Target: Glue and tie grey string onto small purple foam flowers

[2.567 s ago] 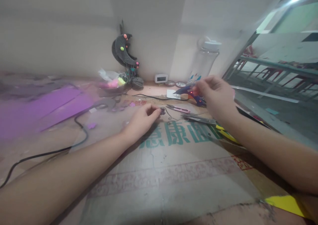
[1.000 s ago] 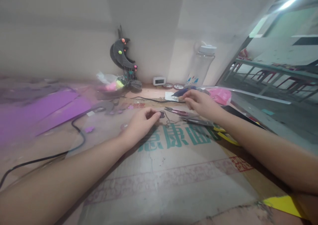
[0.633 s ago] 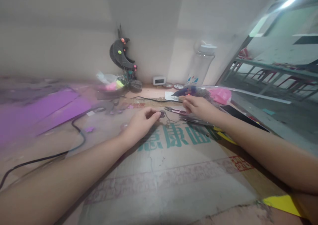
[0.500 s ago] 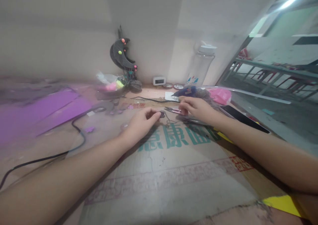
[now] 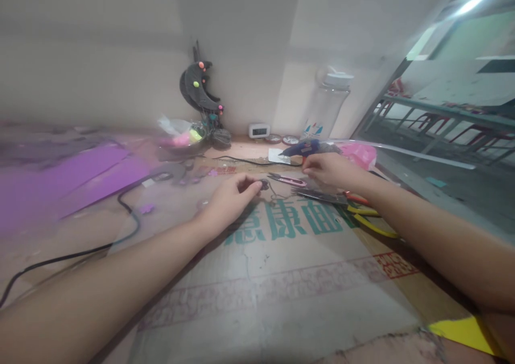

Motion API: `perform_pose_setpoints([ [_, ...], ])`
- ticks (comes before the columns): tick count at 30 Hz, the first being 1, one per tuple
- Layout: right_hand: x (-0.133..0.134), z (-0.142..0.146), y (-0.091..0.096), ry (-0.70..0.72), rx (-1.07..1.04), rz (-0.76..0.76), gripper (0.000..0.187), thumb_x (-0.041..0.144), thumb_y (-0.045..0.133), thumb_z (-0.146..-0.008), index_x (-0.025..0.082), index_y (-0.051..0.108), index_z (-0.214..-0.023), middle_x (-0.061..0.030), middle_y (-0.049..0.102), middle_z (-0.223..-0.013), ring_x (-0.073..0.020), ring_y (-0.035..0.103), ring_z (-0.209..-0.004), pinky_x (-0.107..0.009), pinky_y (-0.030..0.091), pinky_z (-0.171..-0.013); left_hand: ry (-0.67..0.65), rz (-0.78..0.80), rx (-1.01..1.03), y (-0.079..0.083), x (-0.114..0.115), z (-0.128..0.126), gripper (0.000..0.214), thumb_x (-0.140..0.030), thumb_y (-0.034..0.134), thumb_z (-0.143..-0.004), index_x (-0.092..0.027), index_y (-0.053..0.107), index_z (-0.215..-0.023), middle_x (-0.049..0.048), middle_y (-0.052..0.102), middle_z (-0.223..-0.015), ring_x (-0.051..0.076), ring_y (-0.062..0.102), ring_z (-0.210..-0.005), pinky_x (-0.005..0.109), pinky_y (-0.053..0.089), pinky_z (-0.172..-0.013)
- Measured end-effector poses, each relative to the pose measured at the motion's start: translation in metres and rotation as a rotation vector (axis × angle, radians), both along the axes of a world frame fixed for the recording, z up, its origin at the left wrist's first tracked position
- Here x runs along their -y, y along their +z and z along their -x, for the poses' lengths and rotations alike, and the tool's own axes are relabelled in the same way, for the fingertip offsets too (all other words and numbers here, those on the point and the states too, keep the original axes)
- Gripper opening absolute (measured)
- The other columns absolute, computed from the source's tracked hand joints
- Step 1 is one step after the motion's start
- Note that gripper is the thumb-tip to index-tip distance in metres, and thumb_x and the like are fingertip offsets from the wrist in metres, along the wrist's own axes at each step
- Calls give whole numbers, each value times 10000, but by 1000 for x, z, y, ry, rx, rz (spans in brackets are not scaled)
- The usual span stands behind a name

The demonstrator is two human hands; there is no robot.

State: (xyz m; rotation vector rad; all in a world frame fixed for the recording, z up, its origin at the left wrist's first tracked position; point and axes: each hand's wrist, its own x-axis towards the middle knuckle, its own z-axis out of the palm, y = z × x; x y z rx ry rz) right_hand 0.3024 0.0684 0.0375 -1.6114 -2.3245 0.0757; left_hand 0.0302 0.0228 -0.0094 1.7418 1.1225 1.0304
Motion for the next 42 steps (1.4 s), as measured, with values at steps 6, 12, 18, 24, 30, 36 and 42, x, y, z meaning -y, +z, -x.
perform_pose_setpoints([
  [6,10,15,-1,24,-65,-40,305,415,538,-881,200,598,-673,-15,628,-634,-166,549,-597,-280,355,-559,-21,13,18,2,1,-1,170,-302,581,-880,-154,648,-929,54,713,-888,156,652,-769,282,493,-725],
  [12,47,55,-18,196,-359,-74,245,379,582,-881,189,615,-1034,-49,693,-920,-174,622,-758,-288,461,-663,-33,19,-4,10,7,-4,136,-273,586,-873,-162,662,-860,28,707,-815,143,637,-730,256,497,-690],
  [18,58,61,-36,321,-325,-189,269,353,642,-866,177,604,-1065,-45,679,-882,-149,596,-674,-285,462,-628,-113,-90,-54,3,7,-2,185,-329,561,-887,-185,676,-903,24,710,-853,155,640,-773,270,490,-717],
  [24,57,58,-37,434,-316,-380,99,201,513,-932,191,610,-914,-49,664,-841,-146,558,-684,-271,432,-618,-107,-127,-152,1,8,-2,220,-388,550,-883,-201,666,-864,15,704,-806,161,619,-727,276,465,-676],
  [30,61,62,-38,449,-306,-310,91,200,512,-920,209,602,-910,-40,662,-816,-143,549,-645,-267,422,-586,-144,-144,-174,1,8,-3,203,-365,552,-869,-209,683,-861,18,720,-830,171,631,-745,274,473,-685],
  [36,65,66,-37,381,-352,-260,115,235,522,-926,209,632,-908,-28,675,-777,-143,573,-645,-262,438,-606,-187,-124,-155,2,11,-4,201,-332,554,-869,-213,704,-930,21,730,-860,167,640,-759,273,491,-726],
  [42,64,67,-36,349,-389,-208,125,250,531,-920,191,640,-901,-31,682,-789,-136,581,-652,-252,448,-616,-197,-104,-136,2,12,-4,205,-333,560,-869,-213,710,-938,21,726,-845,164,638,-757,280,492,-739],
])
